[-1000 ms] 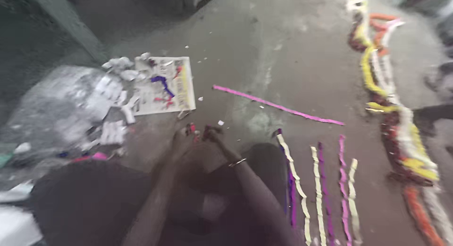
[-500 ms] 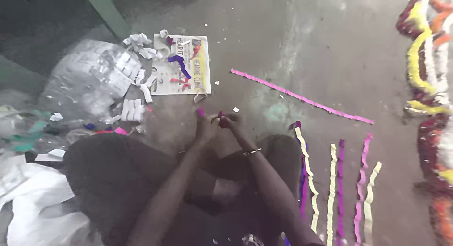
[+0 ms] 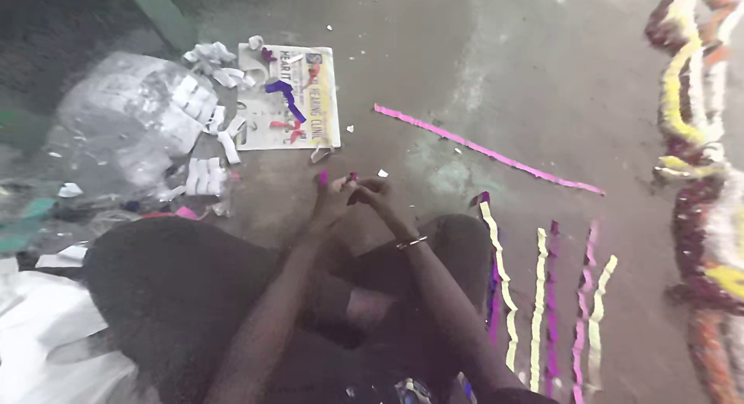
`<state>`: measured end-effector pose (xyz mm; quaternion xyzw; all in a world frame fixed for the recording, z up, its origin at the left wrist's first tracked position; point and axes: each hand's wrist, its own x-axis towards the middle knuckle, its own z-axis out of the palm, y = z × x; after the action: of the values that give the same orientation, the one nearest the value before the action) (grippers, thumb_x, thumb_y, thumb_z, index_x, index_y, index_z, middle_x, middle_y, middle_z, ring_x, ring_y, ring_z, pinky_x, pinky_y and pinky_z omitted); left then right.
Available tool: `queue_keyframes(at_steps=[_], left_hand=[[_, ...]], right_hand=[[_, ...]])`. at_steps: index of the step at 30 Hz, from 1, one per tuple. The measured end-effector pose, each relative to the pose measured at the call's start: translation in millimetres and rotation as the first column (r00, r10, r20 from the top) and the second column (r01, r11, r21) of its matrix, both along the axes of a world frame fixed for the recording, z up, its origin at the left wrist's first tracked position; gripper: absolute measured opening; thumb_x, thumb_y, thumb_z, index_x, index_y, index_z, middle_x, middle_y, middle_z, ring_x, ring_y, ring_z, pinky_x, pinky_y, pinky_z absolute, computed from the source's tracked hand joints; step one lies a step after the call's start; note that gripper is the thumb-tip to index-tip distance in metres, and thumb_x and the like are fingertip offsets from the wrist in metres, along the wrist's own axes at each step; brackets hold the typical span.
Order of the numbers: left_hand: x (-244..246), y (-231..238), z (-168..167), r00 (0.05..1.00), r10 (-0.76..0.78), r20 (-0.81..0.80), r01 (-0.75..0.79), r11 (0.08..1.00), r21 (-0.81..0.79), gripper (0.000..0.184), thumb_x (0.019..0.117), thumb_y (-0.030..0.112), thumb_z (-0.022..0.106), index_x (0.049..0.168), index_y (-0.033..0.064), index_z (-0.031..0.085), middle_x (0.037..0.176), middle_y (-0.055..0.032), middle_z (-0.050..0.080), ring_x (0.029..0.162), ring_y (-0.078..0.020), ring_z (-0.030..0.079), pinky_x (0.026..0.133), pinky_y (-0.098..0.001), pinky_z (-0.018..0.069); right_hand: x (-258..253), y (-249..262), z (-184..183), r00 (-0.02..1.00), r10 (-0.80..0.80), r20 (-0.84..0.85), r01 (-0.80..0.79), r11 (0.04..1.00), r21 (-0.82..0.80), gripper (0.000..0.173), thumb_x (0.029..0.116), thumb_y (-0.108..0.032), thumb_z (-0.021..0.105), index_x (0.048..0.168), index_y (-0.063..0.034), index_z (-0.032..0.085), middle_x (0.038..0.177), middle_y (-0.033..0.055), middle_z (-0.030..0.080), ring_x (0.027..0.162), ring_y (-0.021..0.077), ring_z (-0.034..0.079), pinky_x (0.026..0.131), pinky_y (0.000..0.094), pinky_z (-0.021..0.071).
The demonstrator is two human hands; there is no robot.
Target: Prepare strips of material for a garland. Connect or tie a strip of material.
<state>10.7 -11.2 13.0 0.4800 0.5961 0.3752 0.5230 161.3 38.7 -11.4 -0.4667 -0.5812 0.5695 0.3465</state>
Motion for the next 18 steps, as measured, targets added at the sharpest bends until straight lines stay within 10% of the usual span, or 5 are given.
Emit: queue_keyframes(at_steps=[4,9,18], left_hand=[[-3,-1,-9,0.996,0.059,0.060,-0.053,0.995,-0.089,0.041,0.1101,0.031,0.047,0.143,0.0064,0.048,0.128,-0.0185,0.062,0.105,-0.0266,0.064,0.092,-0.0466,0.0537],[-1,4,-11,0.975,0.120,0.189,-0.099,0.988,-0.117,0.033,0.1072,0.023,0.055,0.136,0.0069,0.052,0.116,-0.0095,0.065,0.094,-0.0145,0.066,0.087,-0.0361,0.0574],[-4,7,-8,0.958,0.177,0.225,-0.159,0.983,-0.097,0.028,0.1007,0.012,0.065,0.129,0.0085,0.062,0.114,-0.0049,0.070,0.092,-0.0119,0.069,0.082,-0.0309,0.0588]], right_hand=[[-12,-7,-7,1.000,-0.026,0.013,0.023,0.982,0.189,0.024,0.0887,0.004,0.069,0.112,0.0121,0.067,0.100,0.0183,0.071,0.086,0.0138,0.070,0.080,0.0287,0.0587],[-4,-8,3,0.960,-0.087,0.267,-0.015,0.934,0.356,0.021,0.0924,-0.011,0.073,0.110,-0.0009,0.073,0.098,0.0104,0.076,0.083,0.0165,0.075,0.080,0.0373,0.0643],[6,9,-1,1.000,0.011,-0.001,-0.011,1.000,0.017,0.021,0.0965,-0.007,0.068,0.114,0.0055,0.069,0.094,0.0127,0.072,0.076,0.0112,0.066,0.071,0.0291,0.0578]])
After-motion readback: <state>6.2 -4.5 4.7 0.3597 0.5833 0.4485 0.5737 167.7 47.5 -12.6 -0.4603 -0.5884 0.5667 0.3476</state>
